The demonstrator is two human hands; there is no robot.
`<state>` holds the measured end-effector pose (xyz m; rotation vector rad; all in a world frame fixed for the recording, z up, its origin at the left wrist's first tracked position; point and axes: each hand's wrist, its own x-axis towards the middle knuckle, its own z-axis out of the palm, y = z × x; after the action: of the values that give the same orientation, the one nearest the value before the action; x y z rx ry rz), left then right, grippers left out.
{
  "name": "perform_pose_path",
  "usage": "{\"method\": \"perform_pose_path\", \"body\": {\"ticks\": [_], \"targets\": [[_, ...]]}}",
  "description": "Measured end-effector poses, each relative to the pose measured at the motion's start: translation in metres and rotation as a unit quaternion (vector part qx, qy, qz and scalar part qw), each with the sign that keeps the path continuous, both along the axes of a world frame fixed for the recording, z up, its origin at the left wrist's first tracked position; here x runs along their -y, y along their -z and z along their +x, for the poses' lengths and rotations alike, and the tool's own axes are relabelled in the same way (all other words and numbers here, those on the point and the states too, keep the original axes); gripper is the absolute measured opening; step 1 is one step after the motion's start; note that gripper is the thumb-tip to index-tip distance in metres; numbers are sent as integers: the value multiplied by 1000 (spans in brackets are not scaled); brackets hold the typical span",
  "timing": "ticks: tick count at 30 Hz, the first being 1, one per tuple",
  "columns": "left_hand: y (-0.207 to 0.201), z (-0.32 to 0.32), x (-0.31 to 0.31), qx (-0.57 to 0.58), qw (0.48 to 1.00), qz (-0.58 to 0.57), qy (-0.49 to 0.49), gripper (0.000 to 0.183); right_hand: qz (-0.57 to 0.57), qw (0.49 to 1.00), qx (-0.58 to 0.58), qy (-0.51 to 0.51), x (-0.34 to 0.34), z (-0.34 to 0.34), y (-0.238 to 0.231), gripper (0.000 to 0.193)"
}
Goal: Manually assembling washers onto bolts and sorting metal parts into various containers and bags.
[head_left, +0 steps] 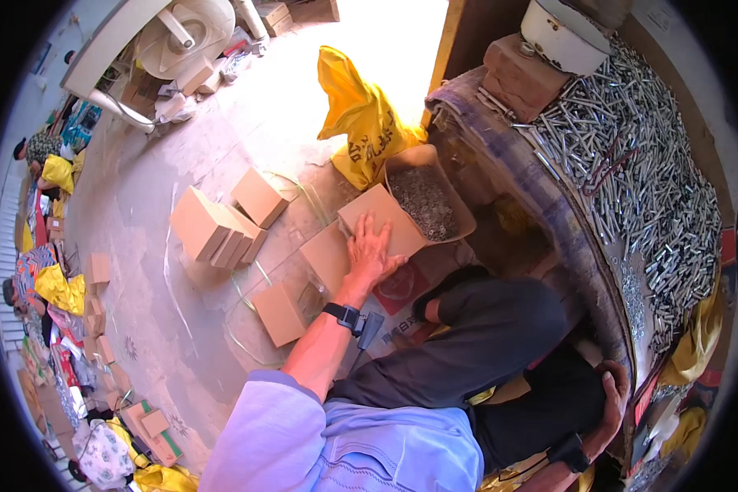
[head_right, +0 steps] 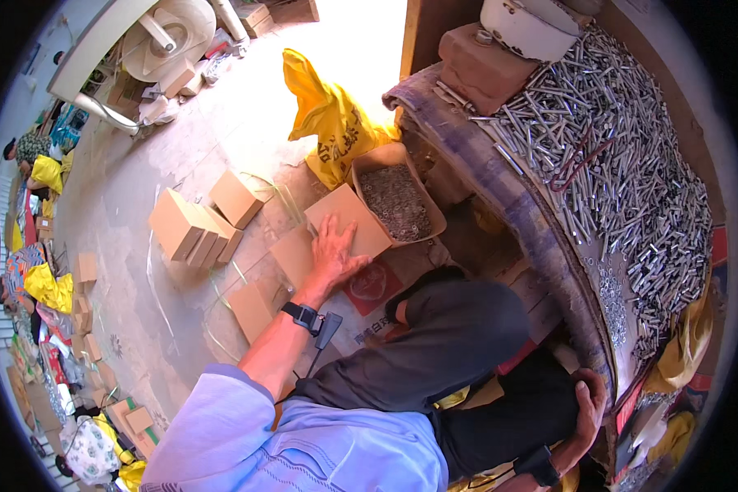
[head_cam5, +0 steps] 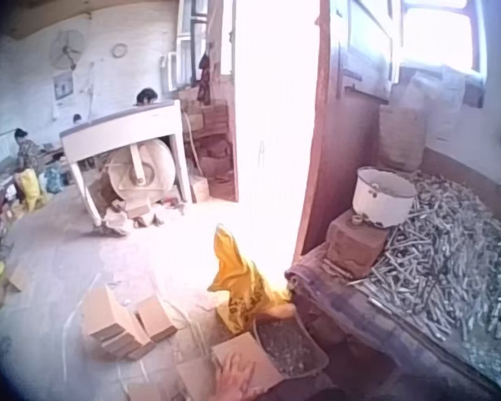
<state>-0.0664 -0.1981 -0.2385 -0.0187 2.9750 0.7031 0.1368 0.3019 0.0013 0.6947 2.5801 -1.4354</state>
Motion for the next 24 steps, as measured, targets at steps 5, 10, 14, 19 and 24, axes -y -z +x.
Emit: {"method": "perform_pose_path", "body": {"ticks": [5, 10, 14, 19, 24], "targets": [[-11, 1, 62, -57, 991, 73, -101, 87, 35, 999, -23, 18, 1, 3, 1, 29], [-8, 28, 190, -124, 974, -34, -186, 83, 43, 999, -18, 4, 13, -1, -8, 26], [-24, 43, 244, -110, 948, -122, -274, 83, 52, 998, -20, 18, 14, -1, -9, 26], [-49, 36, 306, -131, 890, -193, -391, 90, 54, 998, -12, 35, 0, 2, 0, 26], [-54, 23, 340, 47, 832, -80, -547, 100, 47, 998, -4, 40, -14, 9, 4, 22]]}}
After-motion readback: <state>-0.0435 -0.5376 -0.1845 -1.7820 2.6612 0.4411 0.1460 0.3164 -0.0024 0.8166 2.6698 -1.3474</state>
